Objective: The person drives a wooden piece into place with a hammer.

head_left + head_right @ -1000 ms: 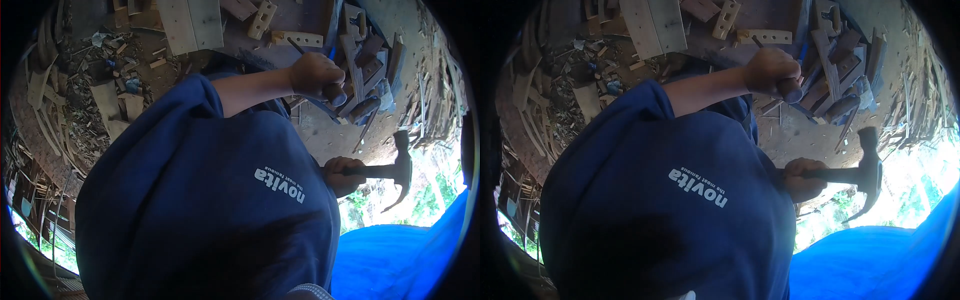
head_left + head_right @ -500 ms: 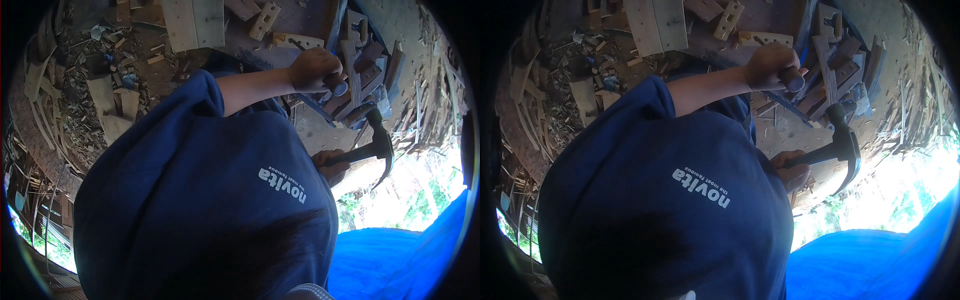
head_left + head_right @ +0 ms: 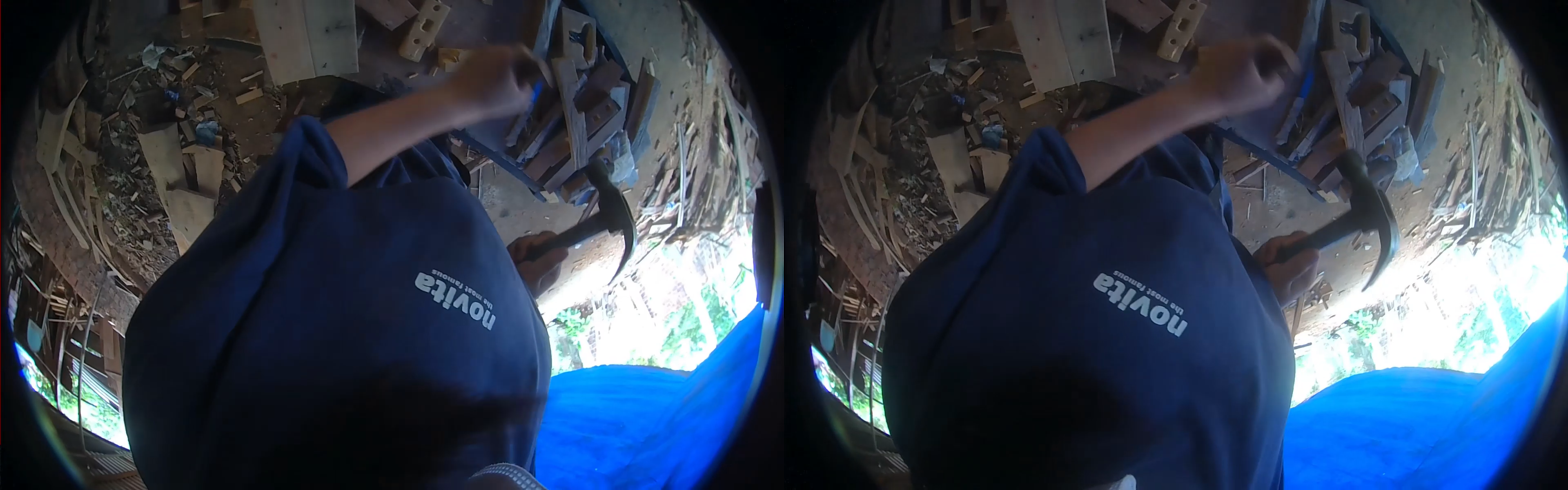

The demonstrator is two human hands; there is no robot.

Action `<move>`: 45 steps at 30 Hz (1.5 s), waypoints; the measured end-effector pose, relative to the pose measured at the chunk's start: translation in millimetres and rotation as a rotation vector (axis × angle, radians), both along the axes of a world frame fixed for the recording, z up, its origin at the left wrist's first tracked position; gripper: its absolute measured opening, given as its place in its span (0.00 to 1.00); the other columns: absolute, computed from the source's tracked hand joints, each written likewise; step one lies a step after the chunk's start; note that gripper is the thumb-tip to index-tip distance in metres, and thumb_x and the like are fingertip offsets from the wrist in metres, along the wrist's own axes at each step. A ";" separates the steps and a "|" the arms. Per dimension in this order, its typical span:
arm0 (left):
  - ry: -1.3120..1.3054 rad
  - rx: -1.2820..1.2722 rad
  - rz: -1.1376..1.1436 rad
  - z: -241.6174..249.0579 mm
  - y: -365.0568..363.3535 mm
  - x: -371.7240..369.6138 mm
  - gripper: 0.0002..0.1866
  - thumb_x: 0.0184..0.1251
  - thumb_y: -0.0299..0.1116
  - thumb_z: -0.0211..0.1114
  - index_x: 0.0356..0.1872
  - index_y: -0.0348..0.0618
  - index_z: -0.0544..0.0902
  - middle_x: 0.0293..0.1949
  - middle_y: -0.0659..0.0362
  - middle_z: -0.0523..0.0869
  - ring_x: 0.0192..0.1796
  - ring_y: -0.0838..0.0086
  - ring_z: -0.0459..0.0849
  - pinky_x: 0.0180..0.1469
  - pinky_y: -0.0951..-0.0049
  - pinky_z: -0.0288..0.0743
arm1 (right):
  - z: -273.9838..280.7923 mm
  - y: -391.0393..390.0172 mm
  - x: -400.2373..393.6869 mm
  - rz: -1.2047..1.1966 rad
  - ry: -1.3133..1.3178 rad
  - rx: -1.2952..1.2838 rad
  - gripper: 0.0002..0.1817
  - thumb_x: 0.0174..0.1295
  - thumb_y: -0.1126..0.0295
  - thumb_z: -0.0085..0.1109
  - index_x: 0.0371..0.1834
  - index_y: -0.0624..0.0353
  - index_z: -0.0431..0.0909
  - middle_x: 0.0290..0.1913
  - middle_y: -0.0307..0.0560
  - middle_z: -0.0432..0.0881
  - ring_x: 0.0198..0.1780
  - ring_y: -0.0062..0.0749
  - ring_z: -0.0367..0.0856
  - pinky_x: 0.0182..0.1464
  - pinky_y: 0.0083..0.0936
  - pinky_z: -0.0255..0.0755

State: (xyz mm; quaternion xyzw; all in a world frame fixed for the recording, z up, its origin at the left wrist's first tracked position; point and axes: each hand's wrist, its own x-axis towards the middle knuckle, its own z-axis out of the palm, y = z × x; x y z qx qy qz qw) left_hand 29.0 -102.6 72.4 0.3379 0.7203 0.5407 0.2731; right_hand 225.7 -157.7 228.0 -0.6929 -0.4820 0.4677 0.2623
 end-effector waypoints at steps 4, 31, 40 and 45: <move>-0.025 -0.658 -0.125 -67.8 4.1 -61.3 0.24 0.55 0.43 0.74 0.45 0.34 0.82 0.39 0.47 0.86 0.42 0.55 0.86 0.47 0.59 0.80 | -12.0 5.7 -2.6 -0.018 -0.067 -0.111 0.25 0.74 0.45 0.40 0.32 0.57 0.68 0.16 0.37 0.66 0.16 0.19 0.63 0.19 0.17 0.57; -0.083 -0.997 -0.636 -65.0 22.3 -69.9 0.23 0.52 0.37 0.76 0.42 0.26 0.83 0.34 0.44 0.88 0.42 0.60 0.88 0.47 0.64 0.80 | -99.1 4.8 2.6 0.135 0.053 -0.454 0.22 0.75 0.50 0.44 0.28 0.55 0.69 0.18 0.31 0.66 0.16 0.14 0.62 0.18 0.15 0.54; 0.302 -1.031 -0.657 -70.8 27.1 -53.2 0.36 0.46 0.45 0.81 0.54 0.34 0.78 0.50 0.45 0.85 0.52 0.57 0.85 0.51 0.60 0.79 | -116.7 -4.0 5.7 0.218 -0.068 -0.427 0.25 0.73 0.50 0.48 0.26 0.61 0.73 0.19 0.36 0.71 0.22 0.19 0.68 0.26 0.22 0.63; 0.274 -1.108 -0.663 -61.2 30.5 -44.9 0.33 0.45 0.44 0.81 0.50 0.38 0.78 0.50 0.46 0.84 0.53 0.55 0.83 0.53 0.59 0.78 | -136.0 9.8 -4.0 0.271 -0.166 -0.386 0.27 0.72 0.48 0.47 0.29 0.64 0.75 0.20 0.42 0.74 0.25 0.24 0.73 0.30 0.27 0.68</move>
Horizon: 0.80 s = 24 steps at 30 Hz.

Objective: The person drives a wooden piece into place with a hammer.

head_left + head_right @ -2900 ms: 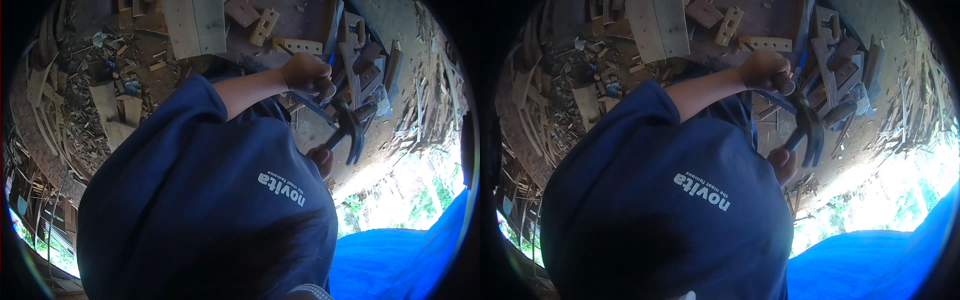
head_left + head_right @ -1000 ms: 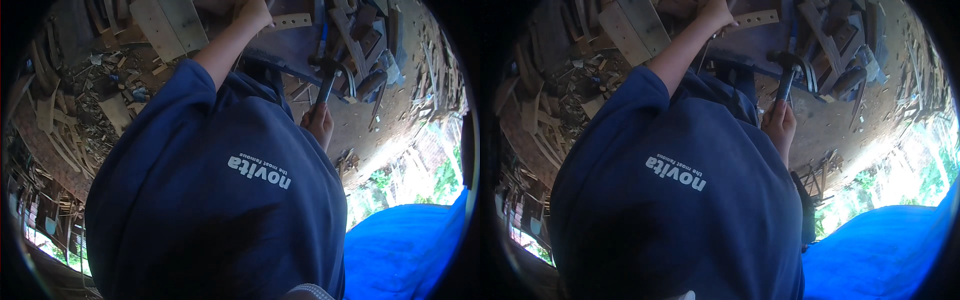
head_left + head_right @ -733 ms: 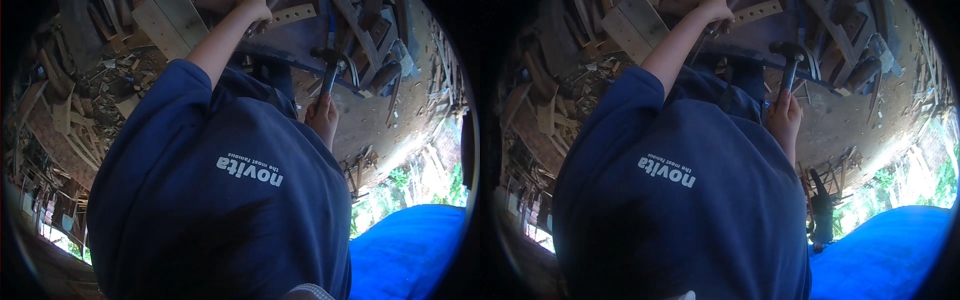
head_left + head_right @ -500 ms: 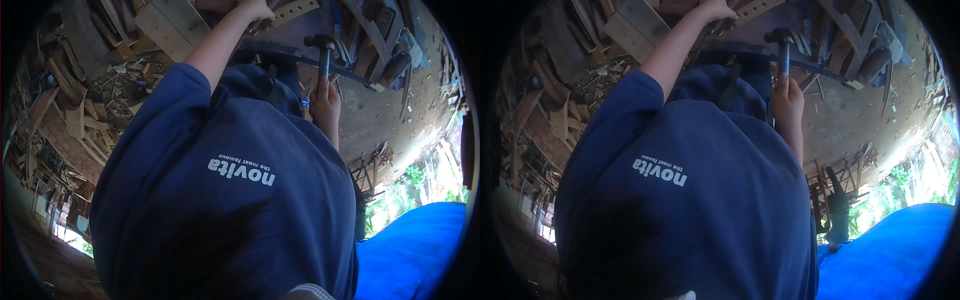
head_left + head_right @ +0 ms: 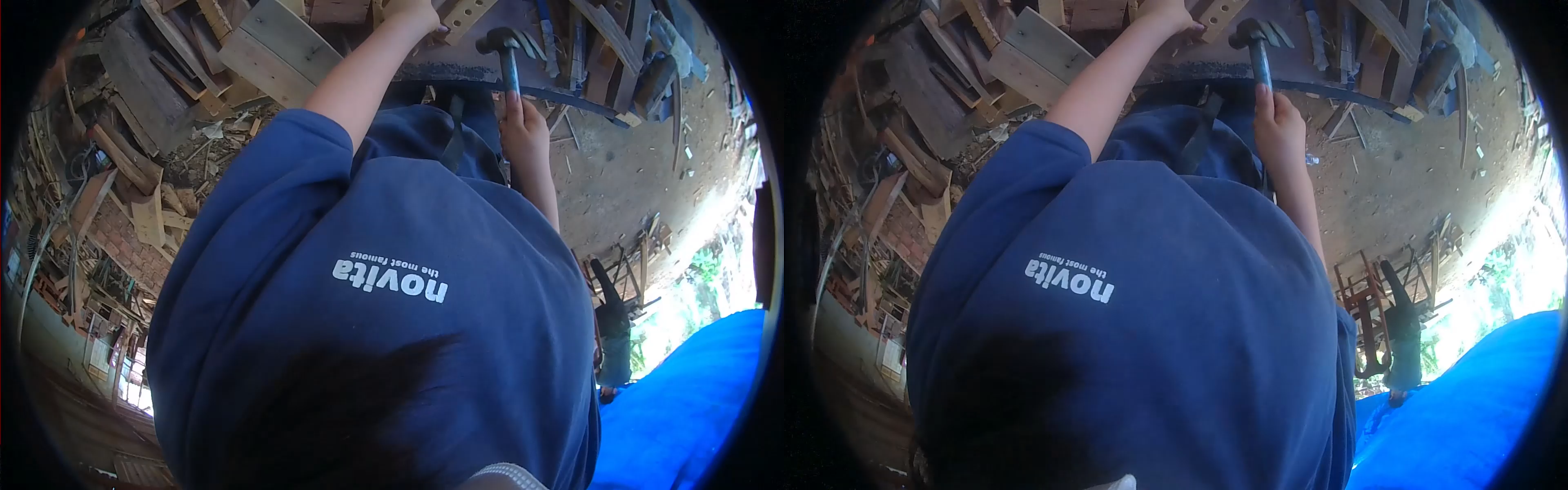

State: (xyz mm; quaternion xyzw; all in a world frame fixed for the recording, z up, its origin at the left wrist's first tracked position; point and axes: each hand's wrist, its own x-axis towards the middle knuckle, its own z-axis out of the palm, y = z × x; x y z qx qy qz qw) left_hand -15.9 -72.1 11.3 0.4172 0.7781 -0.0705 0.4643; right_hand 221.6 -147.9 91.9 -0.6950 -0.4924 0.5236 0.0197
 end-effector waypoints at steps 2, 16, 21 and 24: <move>0.018 0.019 -0.013 -1.7 -1.7 3.2 0.31 0.46 0.43 0.80 0.48 0.39 0.78 0.49 0.46 0.84 0.53 0.54 0.83 0.53 0.58 0.77 | -10.1 10.1 -5.3 0.079 -0.039 0.038 0.29 0.71 0.46 0.46 0.32 0.66 0.77 0.23 0.51 0.77 0.29 0.38 0.79 0.36 0.34 0.71; -0.445 0.530 0.272 -69.3 -52.3 -1.7 0.25 0.48 0.38 0.76 0.46 0.39 0.79 0.45 0.47 0.85 0.50 0.55 0.84 0.51 0.59 0.77 | -38.3 57.3 -36.0 0.388 -0.209 0.199 0.35 0.70 0.41 0.42 0.39 0.69 0.79 0.37 0.71 0.81 0.47 0.68 0.79 0.50 0.47 0.72; -0.271 0.485 0.235 -64.4 -64.3 12.0 0.25 0.50 0.41 0.77 0.48 0.42 0.82 0.42 0.55 0.88 0.47 0.62 0.87 0.50 0.65 0.78 | -31.7 54.2 -38.0 0.405 -0.244 0.157 0.33 0.70 0.43 0.43 0.42 0.69 0.79 0.41 0.72 0.81 0.50 0.67 0.78 0.53 0.48 0.72; -0.193 0.580 0.232 -60.0 -68.6 21.2 0.25 0.49 0.43 0.77 0.48 0.43 0.82 0.44 0.53 0.88 0.49 0.61 0.86 0.52 0.65 0.78 | -34.1 49.3 -39.8 0.396 -0.232 0.160 0.33 0.70 0.43 0.43 0.42 0.69 0.79 0.41 0.72 0.81 0.50 0.67 0.78 0.53 0.49 0.72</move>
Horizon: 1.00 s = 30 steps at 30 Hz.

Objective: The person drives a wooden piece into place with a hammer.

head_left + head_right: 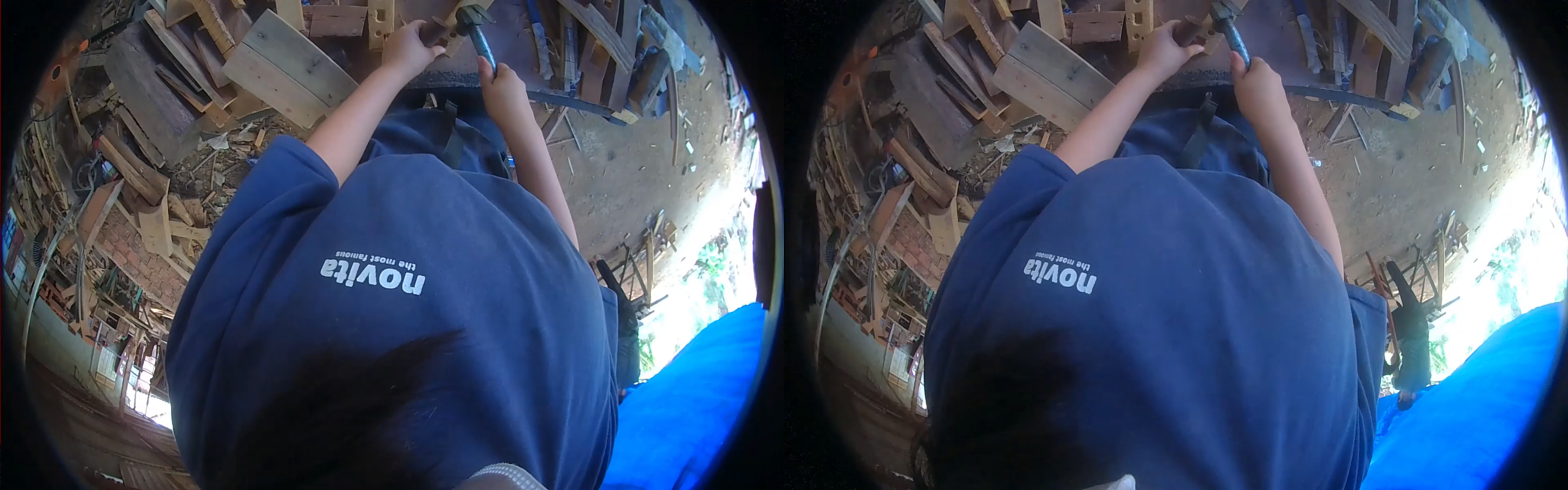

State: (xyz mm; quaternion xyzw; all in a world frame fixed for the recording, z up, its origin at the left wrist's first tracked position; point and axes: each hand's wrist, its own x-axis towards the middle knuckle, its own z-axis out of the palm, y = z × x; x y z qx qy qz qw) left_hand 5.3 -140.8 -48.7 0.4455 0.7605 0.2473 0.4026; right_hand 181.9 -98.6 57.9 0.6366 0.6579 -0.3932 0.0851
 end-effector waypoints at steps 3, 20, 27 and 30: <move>-0.028 0.001 0.031 -8.1 -7.1 0.7 0.26 0.47 0.45 0.77 0.48 0.45 0.83 0.45 0.53 0.88 0.50 0.59 0.85 0.53 0.64 0.77 | -0.5 0.7 -1.9 0.008 0.001 0.016 0.34 0.70 0.42 0.42 0.41 0.70 0.79 0.42 0.72 0.81 0.51 0.67 0.78 0.53 0.49 0.72; 0.219 -0.139 -0.176 32.1 7.9 16.7 0.32 0.45 0.52 0.77 0.45 0.41 0.79 0.45 0.48 0.84 0.49 0.54 0.85 0.49 0.58 0.79 | 1.4 -1.6 -3.7 0.021 0.038 0.112 0.30 0.70 0.46 0.45 0.38 0.70 0.77 0.40 0.74 0.80 0.48 0.71 0.76 0.51 0.51 0.71; 0.186 -0.198 -0.099 34.1 15.0 19.6 0.26 0.46 0.46 0.76 0.42 0.39 0.81 0.43 0.47 0.86 0.47 0.54 0.86 0.49 0.58 0.80 | 4.0 -3.9 -3.0 0.029 0.067 0.150 0.29 0.70 0.48 0.46 0.38 0.70 0.77 0.40 0.74 0.80 0.48 0.71 0.77 0.50 0.50 0.71; 0.157 -0.245 -0.076 40.5 16.4 16.3 0.27 0.47 0.50 0.74 0.43 0.39 0.82 0.43 0.46 0.86 0.48 0.54 0.86 0.49 0.58 0.80 | 5.5 -3.7 -2.8 0.026 0.078 0.126 0.30 0.70 0.47 0.45 0.37 0.71 0.77 0.39 0.75 0.80 0.48 0.72 0.77 0.50 0.51 0.71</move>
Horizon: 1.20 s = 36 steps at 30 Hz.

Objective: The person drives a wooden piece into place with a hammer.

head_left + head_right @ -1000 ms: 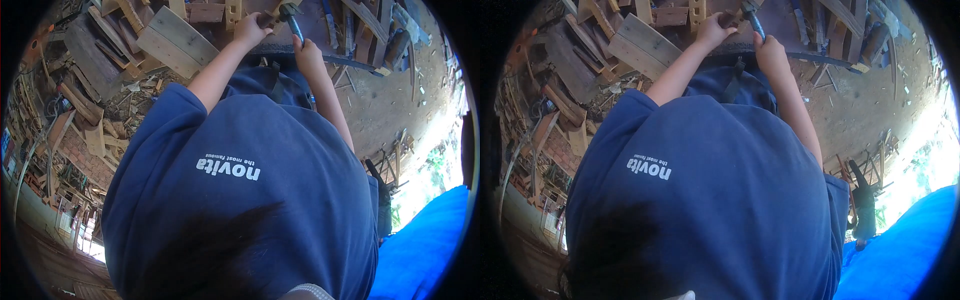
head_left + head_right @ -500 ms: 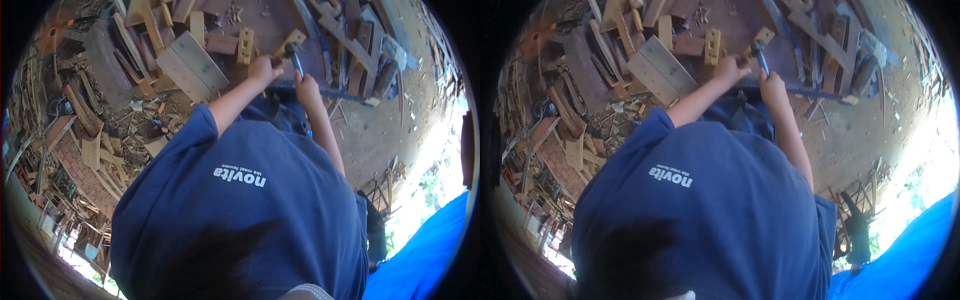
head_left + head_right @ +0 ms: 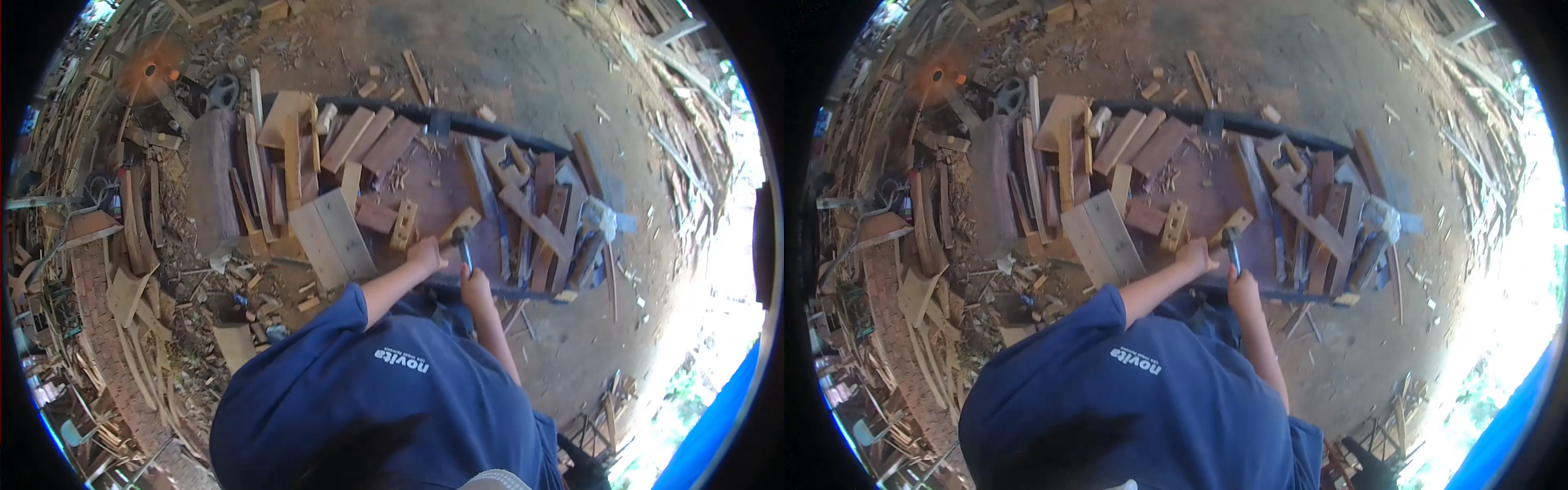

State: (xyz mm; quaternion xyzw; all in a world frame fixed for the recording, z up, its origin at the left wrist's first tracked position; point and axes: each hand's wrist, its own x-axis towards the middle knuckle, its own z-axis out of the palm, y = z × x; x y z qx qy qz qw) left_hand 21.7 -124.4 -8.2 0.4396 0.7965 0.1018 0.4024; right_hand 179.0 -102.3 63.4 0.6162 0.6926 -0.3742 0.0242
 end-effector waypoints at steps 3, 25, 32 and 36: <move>-0.033 -0.035 -0.008 7.6 1.8 -4.9 0.29 0.49 0.54 0.73 0.44 0.40 0.83 0.44 0.46 0.86 0.48 0.54 0.86 0.48 0.58 0.80 | 1.1 -0.6 -0.2 0.020 -0.012 0.011 0.31 0.70 0.46 0.44 0.37 0.71 0.77 0.39 0.75 0.80 0.48 0.72 0.77 0.50 0.51 0.71; -0.046 0.212 0.123 4.8 -12.4 20.2 0.18 0.61 0.48 0.63 0.33 0.41 0.86 0.34 0.45 0.87 0.40 0.49 0.86 0.44 0.54 0.79 | 0.6 4.3 0.5 0.072 -0.082 0.002 0.31 0.71 0.47 0.44 0.37 0.72 0.77 0.39 0.75 0.80 0.48 0.71 0.78 0.51 0.53 0.71; 0.033 0.205 0.165 -1.2 -15.4 12.7 0.25 0.58 0.54 0.68 0.43 0.41 0.80 0.40 0.45 0.86 0.45 0.52 0.86 0.45 0.55 0.79 | 5.2 7.0 2.3 0.080 -0.082 -0.026 0.30 0.70 0.47 0.44 0.38 0.71 0.78 0.39 0.74 0.81 0.48 0.69 0.78 0.51 0.52 0.72; 0.010 0.143 0.178 -4.7 -13.9 -1.6 0.27 0.55 0.56 0.70 0.42 0.41 0.81 0.39 0.46 0.86 0.45 0.54 0.86 0.47 0.57 0.79 | 6.2 10.2 3.8 0.092 -0.092 -0.044 0.31 0.70 0.46 0.44 0.39 0.71 0.78 0.39 0.73 0.81 0.48 0.69 0.79 0.51 0.51 0.72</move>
